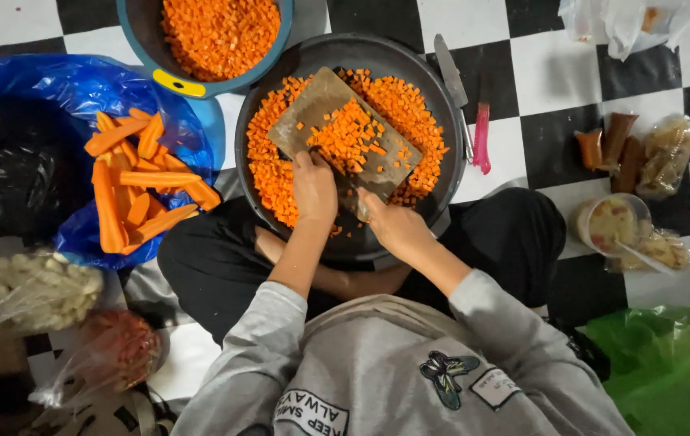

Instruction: Chopping carrot sticks into small pieces using a large knife on a wooden board and scraping them into a pan.

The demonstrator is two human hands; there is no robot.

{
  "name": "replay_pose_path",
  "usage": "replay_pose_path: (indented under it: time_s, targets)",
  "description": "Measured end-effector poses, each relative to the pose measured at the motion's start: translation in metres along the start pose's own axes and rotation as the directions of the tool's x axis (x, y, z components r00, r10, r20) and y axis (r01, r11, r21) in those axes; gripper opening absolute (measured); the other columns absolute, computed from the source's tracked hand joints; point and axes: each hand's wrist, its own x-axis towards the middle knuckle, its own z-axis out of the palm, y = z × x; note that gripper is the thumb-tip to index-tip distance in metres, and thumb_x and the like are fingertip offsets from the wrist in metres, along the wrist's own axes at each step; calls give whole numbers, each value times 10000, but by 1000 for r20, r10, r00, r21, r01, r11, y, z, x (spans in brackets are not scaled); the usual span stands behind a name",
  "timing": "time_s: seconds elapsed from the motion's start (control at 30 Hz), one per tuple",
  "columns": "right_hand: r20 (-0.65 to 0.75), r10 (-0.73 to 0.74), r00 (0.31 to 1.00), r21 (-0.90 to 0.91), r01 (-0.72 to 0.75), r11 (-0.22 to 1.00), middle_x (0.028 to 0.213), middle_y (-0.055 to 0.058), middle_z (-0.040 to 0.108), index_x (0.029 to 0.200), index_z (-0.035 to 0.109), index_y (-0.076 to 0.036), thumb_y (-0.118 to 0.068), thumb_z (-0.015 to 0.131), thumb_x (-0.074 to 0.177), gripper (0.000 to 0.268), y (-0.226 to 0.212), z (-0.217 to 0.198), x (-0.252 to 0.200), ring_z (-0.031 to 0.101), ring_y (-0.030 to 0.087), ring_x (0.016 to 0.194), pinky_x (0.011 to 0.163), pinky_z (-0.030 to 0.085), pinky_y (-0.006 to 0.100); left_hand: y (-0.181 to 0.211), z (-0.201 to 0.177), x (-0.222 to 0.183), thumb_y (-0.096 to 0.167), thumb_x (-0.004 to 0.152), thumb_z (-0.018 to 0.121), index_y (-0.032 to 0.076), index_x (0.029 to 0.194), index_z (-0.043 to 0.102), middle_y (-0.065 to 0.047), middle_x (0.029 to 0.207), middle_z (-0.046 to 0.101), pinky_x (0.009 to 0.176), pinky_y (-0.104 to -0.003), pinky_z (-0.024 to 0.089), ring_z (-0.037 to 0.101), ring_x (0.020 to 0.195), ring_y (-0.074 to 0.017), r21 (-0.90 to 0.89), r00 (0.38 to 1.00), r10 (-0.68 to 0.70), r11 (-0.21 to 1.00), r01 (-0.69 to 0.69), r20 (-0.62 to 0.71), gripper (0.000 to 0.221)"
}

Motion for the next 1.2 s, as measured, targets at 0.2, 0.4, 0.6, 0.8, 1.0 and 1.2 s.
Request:
replay_pose_path:
  time_s: [0.2, 0.4, 0.6, 0.8, 1.0, 1.2]
  targets:
    - [-17, 7, 1000, -5, -7, 1000, 686, 96, 688, 1429, 394, -165, -213, 423, 1026, 407, -6, -9, -22, 648, 253, 523, 476, 486, 360, -11, -31, -12, -4, 966, 629, -28, 1143, 714, -116, 1018, 452, 691, -355, 597, 631, 883, -341, -263, 998, -47, 963, 57, 42, 198]
    - [11, 90, 996, -23, -90, 996, 763, 205, 681, 1470, 360, -174, -210, 431, 1021, 456, -26, -26, -44, 700, 382, 683, 625, 538, 472, -20, -3, -11, 15, 1022, 567, 44, 1249, 708, -96, 1082, 467, 704, -235, 572, 652, 906, -247, -164, 995, 4, 986, 12, 98, 269]
    - [-8, 29, 1000, 10, -29, 1000, 713, 118, 680, 1494, 335, -289, -206, 453, 993, 521, -8, 8, -3, 697, 354, 656, 579, 524, 474, -21, 9, -21, -11, 974, 624, -13, 1239, 694, -127, 1056, 473, 698, -281, 582, 656, 890, -309, -186, 994, -41, 981, 60, 100, 274]
    - [-32, 40, 999, 127, -35, 991, 752, 232, 689, 1437, 415, -163, -208, 446, 1008, 432, -22, -19, -12, 696, 415, 663, 633, 543, 475, -21, -19, -12, -38, 961, 636, 16, 1281, 697, -127, 1146, 492, 759, -299, 617, 684, 879, -268, -265, 989, -60, 960, 94, 135, 330]
    - [47, 123, 991, 6, -123, 992, 746, 132, 692, 1477, 354, -323, -329, 400, 1027, 452, -25, -26, -37, 724, 357, 732, 676, 556, 461, -19, -17, -16, -63, 981, 592, -15, 1280, 678, -143, 1113, 480, 723, -281, 591, 673, 869, -254, -262, 983, -58, 960, 103, 174, 314]
    - [77, 26, 997, 125, -36, 992, 791, 205, 679, 1445, 380, -210, -275, 445, 1014, 441, -29, -16, 2, 691, 384, 664, 605, 527, 436, -26, -10, -17, -30, 1003, 597, -69, 1216, 685, -136, 1092, 502, 729, -281, 603, 700, 854, -308, -195, 998, 20, 981, -7, 63, 234]
